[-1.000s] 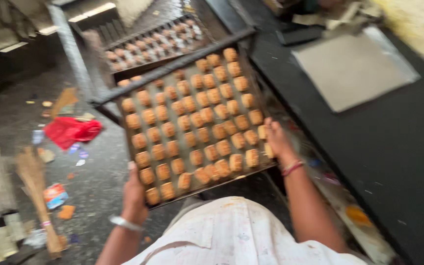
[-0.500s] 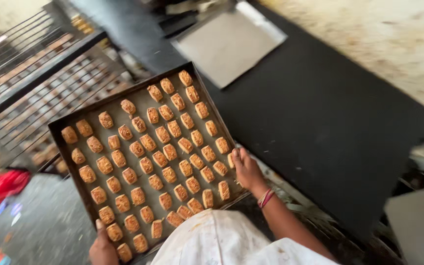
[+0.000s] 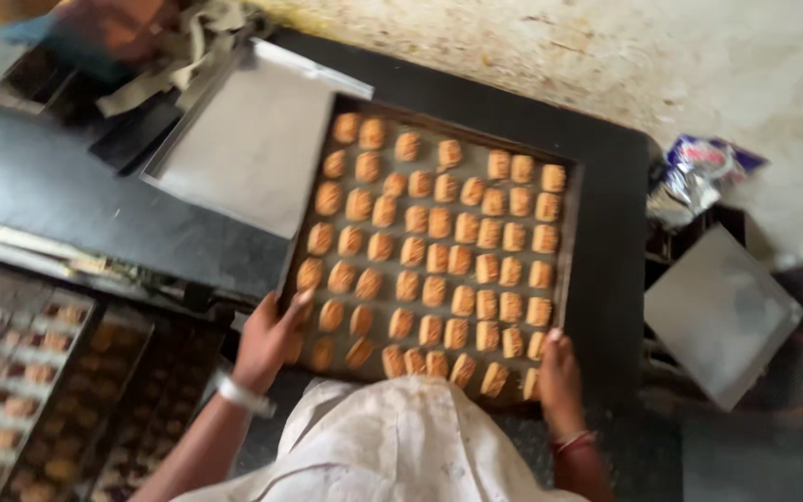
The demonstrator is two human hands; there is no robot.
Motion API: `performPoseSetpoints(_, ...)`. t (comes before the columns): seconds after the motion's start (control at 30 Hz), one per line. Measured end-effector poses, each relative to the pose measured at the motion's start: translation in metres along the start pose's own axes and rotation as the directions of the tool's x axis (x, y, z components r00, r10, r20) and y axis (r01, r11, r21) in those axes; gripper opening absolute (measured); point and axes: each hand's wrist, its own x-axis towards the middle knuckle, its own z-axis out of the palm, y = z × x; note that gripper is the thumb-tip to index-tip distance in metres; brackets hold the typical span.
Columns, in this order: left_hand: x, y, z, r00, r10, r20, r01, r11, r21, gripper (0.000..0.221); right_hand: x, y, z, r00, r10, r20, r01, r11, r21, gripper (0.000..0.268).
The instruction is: The person transfers cookies from a large baking tray to a smaller rectangular tray by hand, arranging them into rows.
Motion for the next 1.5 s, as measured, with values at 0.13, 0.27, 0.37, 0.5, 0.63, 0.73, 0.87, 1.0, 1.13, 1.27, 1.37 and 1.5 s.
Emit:
performPoseSetpoints(0.13,0.089,0.046,0.051,0.976,-0.050,0.210,0.002,0.975,0.223,0.054,0.012,0.005,-0.024,0.974,0.162,-0.159,-0.157,0.987,0.047,0.068)
performPoseSetpoints(0.27,0.131,0.069,0.095,0.913,0.038,0.406,-0.132,0.970,0.206,0.059,0.031,-0.018,-0.047,0.937,0.235,-0.259,-0.246,0.969,-0.009,0.068)
performPoseSetpoints(0.37,0.157,0.071,0.108,0.826,0.340,0.450,-0.514,0.781,0.354,0.058,0.044,-0.027,-0.060,0.914,-0.072,-0.399,-0.008,0.981,-0.195,0.064)
performPoseSetpoints(0.5,0.179,0.066,0.066,0.655,0.580,0.485,-0.756,0.511,0.410,0.044,0.038,-0.048,-0.059,0.885,0.019,-0.466,0.068,0.983,0.170,0.053)
performPoseSetpoints(0.63,0.184,0.067,-0.001,0.563,0.663,0.493,-0.796,0.274,0.540,0.052,-0.008,-0.091,-0.009,0.819,-0.146,-0.554,0.146,0.988,-0.045,0.042)
performPoseSetpoints(0.73,0.174,0.058,-0.017,0.713,0.467,0.523,-0.695,0.368,0.618,0.044,-0.037,-0.133,0.042,0.776,-0.490,-0.397,0.329,0.851,-0.409,0.033)
performPoseSetpoints(0.87,0.159,0.043,0.001,0.782,0.433,0.448,-0.620,0.614,0.489,0.046,-0.031,-0.176,0.097,0.834,-0.544,-0.090,0.487,0.804,-0.341,0.038)
performPoseSetpoints(1.0,0.149,0.031,0.045,0.659,0.582,0.476,-0.752,0.531,0.390,0.042,-0.014,-0.190,0.122,0.744,-0.664,0.076,0.629,0.657,-0.415,0.040)
performPoseSetpoints(1.13,0.124,0.029,0.085,0.701,0.559,0.442,-0.713,0.553,0.431,0.048,-0.009,-0.185,0.124,0.766,-0.642,0.044,0.607,0.698,-0.380,0.025)
performPoseSetpoints(1.27,0.107,0.032,0.091,0.725,0.441,0.529,-0.662,0.660,0.356,0.062,-0.005,-0.159,0.099,0.737,-0.673,0.061,0.652,0.684,-0.327,0.016)
performPoseSetpoints(1.37,0.087,0.032,0.105,0.687,0.393,0.612,-0.634,0.736,0.240,0.066,-0.005,-0.139,0.072,0.729,-0.677,0.095,0.673,0.685,-0.279,0.016)
performPoseSetpoints(1.5,0.059,0.037,0.131,0.741,0.385,0.550,-0.632,0.677,0.377,0.061,0.001,-0.128,0.035,0.707,-0.688,0.161,0.700,0.652,-0.291,0.012)
